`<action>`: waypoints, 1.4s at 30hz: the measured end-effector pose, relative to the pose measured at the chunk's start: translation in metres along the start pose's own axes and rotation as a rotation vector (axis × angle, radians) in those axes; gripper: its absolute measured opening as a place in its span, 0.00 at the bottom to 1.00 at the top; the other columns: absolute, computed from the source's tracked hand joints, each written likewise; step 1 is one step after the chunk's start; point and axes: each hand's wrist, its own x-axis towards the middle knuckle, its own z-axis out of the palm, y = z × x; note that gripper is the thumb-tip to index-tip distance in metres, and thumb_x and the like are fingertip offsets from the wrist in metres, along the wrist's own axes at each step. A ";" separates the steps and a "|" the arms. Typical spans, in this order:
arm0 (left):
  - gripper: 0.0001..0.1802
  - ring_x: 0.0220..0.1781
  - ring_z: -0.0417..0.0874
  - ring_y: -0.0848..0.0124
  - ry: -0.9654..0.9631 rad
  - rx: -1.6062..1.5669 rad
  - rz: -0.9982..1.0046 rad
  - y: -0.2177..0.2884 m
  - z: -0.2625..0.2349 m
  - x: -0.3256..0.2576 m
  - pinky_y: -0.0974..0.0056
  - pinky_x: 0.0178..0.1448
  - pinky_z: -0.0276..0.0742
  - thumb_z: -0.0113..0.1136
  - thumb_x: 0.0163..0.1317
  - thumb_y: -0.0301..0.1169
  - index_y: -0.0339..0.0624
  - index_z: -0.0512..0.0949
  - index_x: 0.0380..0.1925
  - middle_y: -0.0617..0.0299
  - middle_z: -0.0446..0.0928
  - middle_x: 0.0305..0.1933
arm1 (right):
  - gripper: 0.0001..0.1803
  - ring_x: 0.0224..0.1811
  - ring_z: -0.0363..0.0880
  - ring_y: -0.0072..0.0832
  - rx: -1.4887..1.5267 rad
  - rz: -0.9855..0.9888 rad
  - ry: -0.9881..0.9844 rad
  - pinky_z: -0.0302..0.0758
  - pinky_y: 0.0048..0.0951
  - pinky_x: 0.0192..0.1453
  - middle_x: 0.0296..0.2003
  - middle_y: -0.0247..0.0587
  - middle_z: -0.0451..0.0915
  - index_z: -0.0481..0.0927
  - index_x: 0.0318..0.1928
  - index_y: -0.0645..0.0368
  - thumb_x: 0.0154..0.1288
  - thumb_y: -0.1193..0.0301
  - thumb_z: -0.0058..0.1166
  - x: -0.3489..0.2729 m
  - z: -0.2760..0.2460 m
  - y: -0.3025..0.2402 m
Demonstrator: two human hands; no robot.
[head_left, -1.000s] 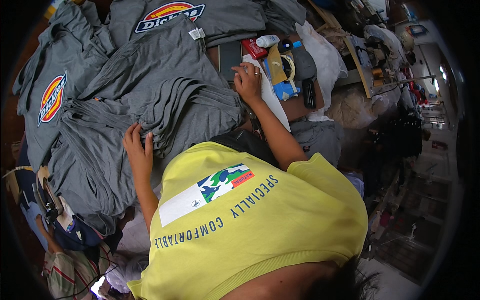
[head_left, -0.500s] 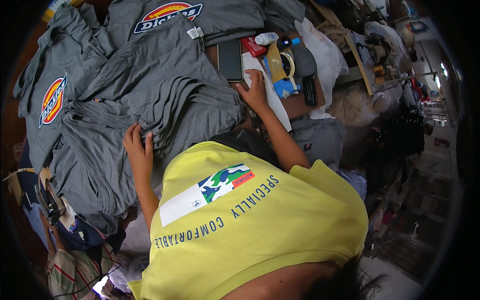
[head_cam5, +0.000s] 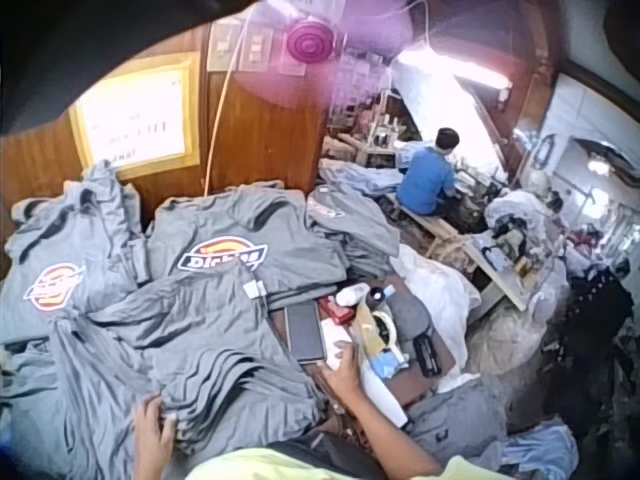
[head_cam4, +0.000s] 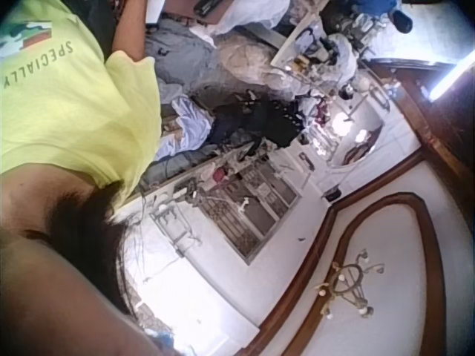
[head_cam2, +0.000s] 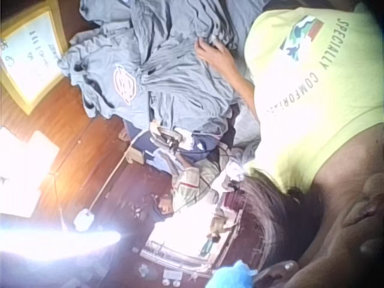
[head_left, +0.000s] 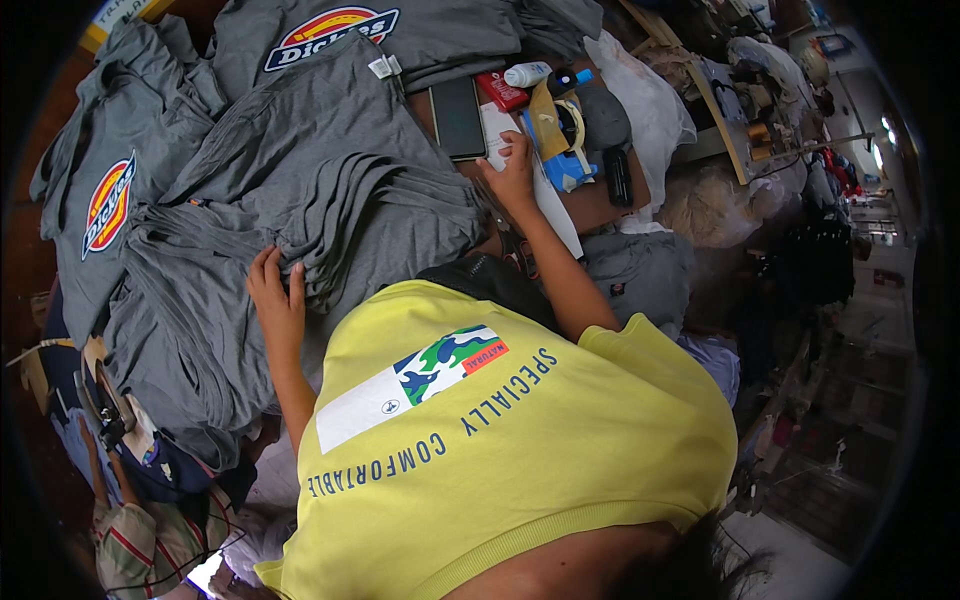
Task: The person trims loose threads from the necklines and seams of several grey t-shirts using shears.
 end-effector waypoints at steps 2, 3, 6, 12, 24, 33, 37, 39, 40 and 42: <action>0.19 0.57 0.66 0.54 0.000 0.005 0.005 -0.002 0.001 0.000 0.57 0.60 0.62 0.53 0.63 0.36 0.36 0.70 0.49 0.52 0.67 0.56 | 0.35 0.45 0.69 0.40 0.008 -0.008 0.001 0.72 0.34 0.46 0.46 0.47 0.65 0.63 0.49 0.58 0.39 0.79 0.67 0.000 -0.001 0.000; 0.19 0.57 0.66 0.54 -0.001 0.007 0.008 -0.002 0.001 0.000 0.58 0.60 0.62 0.53 0.63 0.36 0.36 0.70 0.50 0.52 0.67 0.56 | 0.35 0.45 0.69 0.41 0.011 -0.011 0.008 0.72 0.34 0.47 0.46 0.47 0.65 0.63 0.49 0.58 0.39 0.79 0.67 0.000 0.000 0.000; 0.19 0.58 0.66 0.54 0.003 0.015 0.013 -0.001 0.000 0.000 0.58 0.61 0.62 0.53 0.63 0.36 0.37 0.70 0.50 0.52 0.67 0.56 | 0.36 0.46 0.68 0.42 0.029 -0.004 0.024 0.71 0.34 0.48 0.47 0.48 0.65 0.63 0.49 0.58 0.38 0.79 0.67 0.002 0.003 -0.007; 0.19 0.58 0.66 0.54 -0.003 0.009 0.007 -0.003 0.001 -0.001 0.58 0.61 0.62 0.54 0.63 0.36 0.37 0.70 0.50 0.52 0.67 0.56 | 0.32 0.54 0.63 0.48 -0.057 -0.011 -0.017 0.65 0.45 0.55 0.51 0.46 0.64 0.66 0.51 0.53 0.43 0.76 0.63 0.011 0.006 -0.004; 0.19 0.58 0.65 0.54 0.007 0.003 0.032 -0.006 0.002 0.000 0.57 0.61 0.61 0.54 0.63 0.36 0.36 0.70 0.50 0.52 0.67 0.56 | 0.25 0.64 0.51 0.49 -0.389 -0.073 -0.236 0.50 0.56 0.64 0.61 0.43 0.58 0.72 0.54 0.43 0.53 0.62 0.57 0.048 0.033 -0.029; 0.19 0.58 0.65 0.54 0.014 -0.029 -0.020 -0.002 0.001 -0.001 0.58 0.61 0.61 0.53 0.63 0.36 0.37 0.71 0.50 0.53 0.67 0.56 | 0.44 0.62 0.55 0.48 -0.210 -0.091 -0.190 0.53 0.47 0.64 0.60 0.44 0.59 0.61 0.60 0.47 0.40 0.63 0.70 0.020 0.012 -0.014; 0.18 0.58 0.65 0.54 0.003 -0.019 -0.030 -0.002 -0.001 0.000 0.58 0.61 0.61 0.53 0.63 0.36 0.38 0.71 0.50 0.53 0.67 0.56 | 0.37 0.62 0.57 0.48 -0.188 -0.121 -0.179 0.55 0.47 0.63 0.59 0.42 0.60 0.68 0.55 0.46 0.41 0.65 0.69 0.023 0.012 -0.020; 0.18 0.58 0.65 0.54 0.004 -0.023 -0.033 0.001 -0.001 -0.001 0.58 0.61 0.61 0.53 0.63 0.36 0.38 0.71 0.49 0.53 0.67 0.56 | 0.31 0.61 0.57 0.47 -0.195 -0.190 -0.188 0.56 0.47 0.62 0.59 0.41 0.60 0.73 0.51 0.46 0.43 0.66 0.69 0.021 0.010 -0.020; 0.19 0.58 0.65 0.54 0.015 -0.017 -0.025 0.001 -0.001 -0.002 0.58 0.61 0.61 0.53 0.63 0.36 0.38 0.71 0.49 0.53 0.67 0.56 | 0.23 0.61 0.58 0.46 -0.214 -0.213 -0.174 0.58 0.46 0.61 0.58 0.40 0.62 0.77 0.44 0.47 0.44 0.67 0.67 0.017 0.009 -0.025; 0.19 0.58 0.65 0.54 0.035 -0.006 -0.010 0.000 0.001 -0.003 0.58 0.62 0.61 0.54 0.62 0.36 0.38 0.71 0.49 0.53 0.67 0.56 | 0.22 0.60 0.59 0.46 -0.243 -0.271 -0.168 0.59 0.45 0.61 0.58 0.39 0.64 0.77 0.43 0.48 0.44 0.67 0.67 0.013 0.011 -0.021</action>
